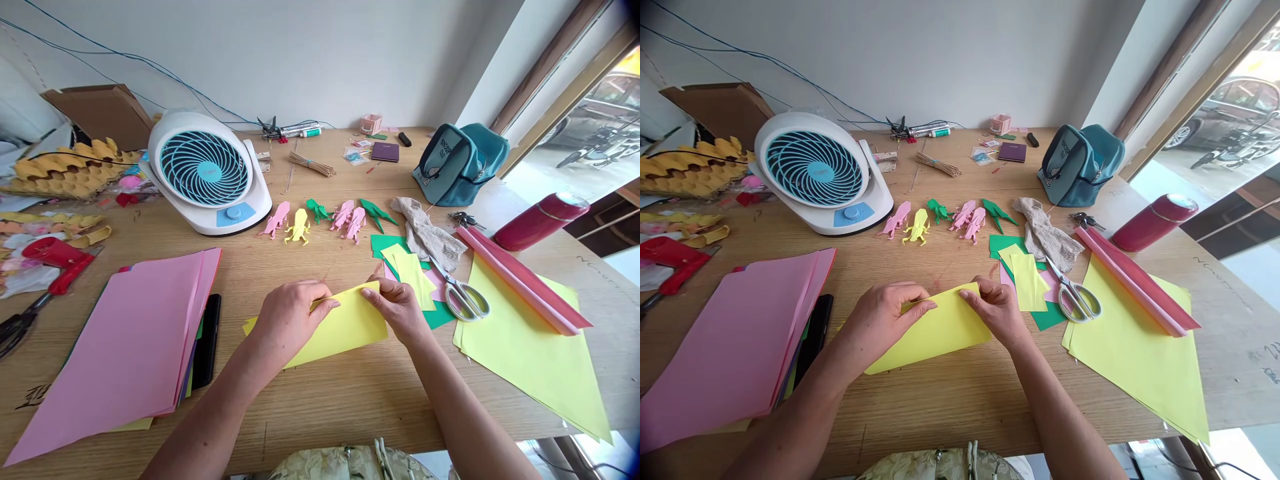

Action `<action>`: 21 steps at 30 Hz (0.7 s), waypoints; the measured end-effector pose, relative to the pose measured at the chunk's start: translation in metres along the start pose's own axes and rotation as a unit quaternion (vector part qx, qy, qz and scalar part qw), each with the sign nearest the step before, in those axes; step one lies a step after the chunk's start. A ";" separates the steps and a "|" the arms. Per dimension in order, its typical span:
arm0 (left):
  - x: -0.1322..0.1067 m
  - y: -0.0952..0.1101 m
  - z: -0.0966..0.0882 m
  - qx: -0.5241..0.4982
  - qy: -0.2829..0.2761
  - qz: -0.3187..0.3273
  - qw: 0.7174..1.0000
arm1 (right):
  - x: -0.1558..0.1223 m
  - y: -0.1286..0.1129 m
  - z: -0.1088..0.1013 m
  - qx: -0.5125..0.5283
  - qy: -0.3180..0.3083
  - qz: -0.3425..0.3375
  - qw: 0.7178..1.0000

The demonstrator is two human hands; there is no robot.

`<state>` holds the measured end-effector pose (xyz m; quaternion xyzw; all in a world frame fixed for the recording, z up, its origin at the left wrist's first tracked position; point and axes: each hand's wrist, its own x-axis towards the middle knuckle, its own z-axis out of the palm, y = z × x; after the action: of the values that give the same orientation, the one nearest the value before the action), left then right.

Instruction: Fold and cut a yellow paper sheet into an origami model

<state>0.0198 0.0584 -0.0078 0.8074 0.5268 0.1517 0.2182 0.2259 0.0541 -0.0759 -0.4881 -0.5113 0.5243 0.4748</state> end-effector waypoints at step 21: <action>-0.002 0.002 -0.003 -0.001 0.005 0.007 1.000 | -0.002 0.004 -0.001 -0.016 -0.002 -0.039 0.999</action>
<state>0.0189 0.0562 -0.0040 0.8097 0.5225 0.1580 0.2154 0.2267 0.0518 -0.0801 -0.4747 -0.5391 0.4981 0.4857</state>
